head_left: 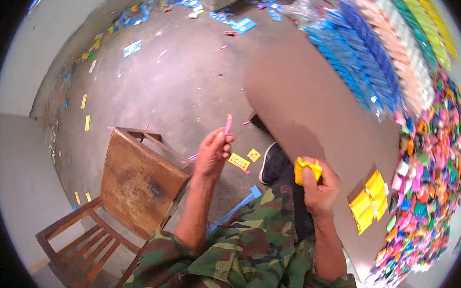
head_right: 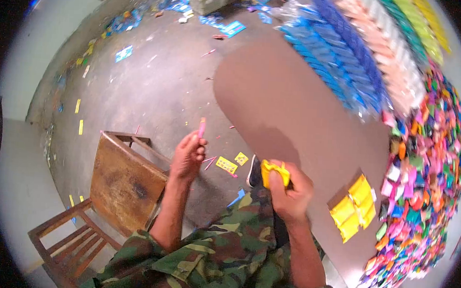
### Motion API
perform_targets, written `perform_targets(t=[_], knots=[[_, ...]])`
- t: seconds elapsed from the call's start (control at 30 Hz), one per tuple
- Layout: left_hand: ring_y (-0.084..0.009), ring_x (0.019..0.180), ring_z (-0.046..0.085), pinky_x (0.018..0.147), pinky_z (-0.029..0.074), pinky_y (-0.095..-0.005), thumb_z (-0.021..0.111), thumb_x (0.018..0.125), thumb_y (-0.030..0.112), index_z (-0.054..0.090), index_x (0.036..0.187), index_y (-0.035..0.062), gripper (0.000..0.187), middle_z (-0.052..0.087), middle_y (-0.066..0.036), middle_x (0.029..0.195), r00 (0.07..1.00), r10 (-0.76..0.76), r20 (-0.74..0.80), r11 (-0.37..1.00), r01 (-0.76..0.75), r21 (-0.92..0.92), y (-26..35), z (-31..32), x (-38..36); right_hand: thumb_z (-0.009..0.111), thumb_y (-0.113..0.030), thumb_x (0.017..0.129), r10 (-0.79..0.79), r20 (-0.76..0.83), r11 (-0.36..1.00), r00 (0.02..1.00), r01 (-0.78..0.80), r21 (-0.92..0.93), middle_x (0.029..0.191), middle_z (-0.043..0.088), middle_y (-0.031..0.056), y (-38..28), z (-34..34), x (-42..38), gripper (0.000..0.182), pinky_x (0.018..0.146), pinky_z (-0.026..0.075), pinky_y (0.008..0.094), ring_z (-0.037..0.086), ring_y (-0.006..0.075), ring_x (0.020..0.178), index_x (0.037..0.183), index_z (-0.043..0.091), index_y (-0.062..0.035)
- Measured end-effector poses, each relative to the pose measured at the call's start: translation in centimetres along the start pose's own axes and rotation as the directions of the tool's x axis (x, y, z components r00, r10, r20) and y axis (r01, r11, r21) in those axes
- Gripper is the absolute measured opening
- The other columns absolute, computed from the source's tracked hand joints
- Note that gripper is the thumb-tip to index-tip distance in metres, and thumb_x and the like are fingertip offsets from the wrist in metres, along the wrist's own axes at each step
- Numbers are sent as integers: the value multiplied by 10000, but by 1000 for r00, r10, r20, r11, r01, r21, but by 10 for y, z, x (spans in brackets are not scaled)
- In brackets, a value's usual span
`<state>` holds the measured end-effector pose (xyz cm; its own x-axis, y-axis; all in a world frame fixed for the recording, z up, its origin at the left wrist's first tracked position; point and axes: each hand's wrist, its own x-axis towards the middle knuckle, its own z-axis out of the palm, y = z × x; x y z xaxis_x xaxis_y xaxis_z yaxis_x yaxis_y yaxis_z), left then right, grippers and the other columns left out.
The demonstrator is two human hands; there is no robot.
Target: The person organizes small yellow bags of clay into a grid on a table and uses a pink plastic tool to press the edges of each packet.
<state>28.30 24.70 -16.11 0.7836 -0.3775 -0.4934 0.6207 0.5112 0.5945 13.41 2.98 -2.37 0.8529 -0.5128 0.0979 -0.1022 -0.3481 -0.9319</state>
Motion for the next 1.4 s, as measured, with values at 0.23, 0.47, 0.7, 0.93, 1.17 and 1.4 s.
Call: perform_targets(t=[0.23,0.47,0.7,0.93,1.17,1.4], knots=[[-109,684,606,578,493,-245,608,1016,129,629,1193,15,211,716,-100,968,965,101,242,924,-181,336,35,77,-88,674,-72,971,95,0,949,996,-90,302,924,698,12,-10,-4,-11,150,715,512,239,620,63,806,1087,711,15],[-91,686,592,595,488,-246,616,991,61,668,1100,19,128,718,-72,902,915,133,382,843,-307,441,10,123,-126,668,-110,984,135,-12,950,991,-126,286,927,688,-4,-15,-28,-38,148,721,505,228,598,44,827,1074,704,2],[-74,684,579,611,474,-235,614,996,65,665,1066,9,103,707,-46,876,838,262,478,415,-545,728,-2,161,-127,605,-166,1036,180,-12,874,984,-154,460,977,682,7,-15,-61,-72,205,770,519,248,607,66,867,1128,677,3],[-63,695,577,627,475,-229,649,973,64,666,1055,14,97,702,-29,859,760,253,598,241,-648,722,-28,196,-102,558,-188,1058,109,-117,892,987,-45,450,970,656,9,-14,-100,-104,215,762,501,253,571,62,881,1153,635,-12],[-61,734,584,660,485,-239,663,971,134,696,1016,26,121,689,-14,839,760,254,599,9,-621,784,-41,216,-108,581,-151,1046,228,-158,837,961,-111,535,901,604,-14,8,-120,-135,181,679,455,224,521,30,804,1145,601,-2],[-131,791,642,742,526,-284,666,955,125,729,1034,20,145,695,-64,921,627,358,692,-192,-676,711,-49,205,-74,595,-114,1033,235,-246,776,940,-28,630,823,556,-49,8,-126,-148,144,646,427,214,475,17,731,1095,633,10]])
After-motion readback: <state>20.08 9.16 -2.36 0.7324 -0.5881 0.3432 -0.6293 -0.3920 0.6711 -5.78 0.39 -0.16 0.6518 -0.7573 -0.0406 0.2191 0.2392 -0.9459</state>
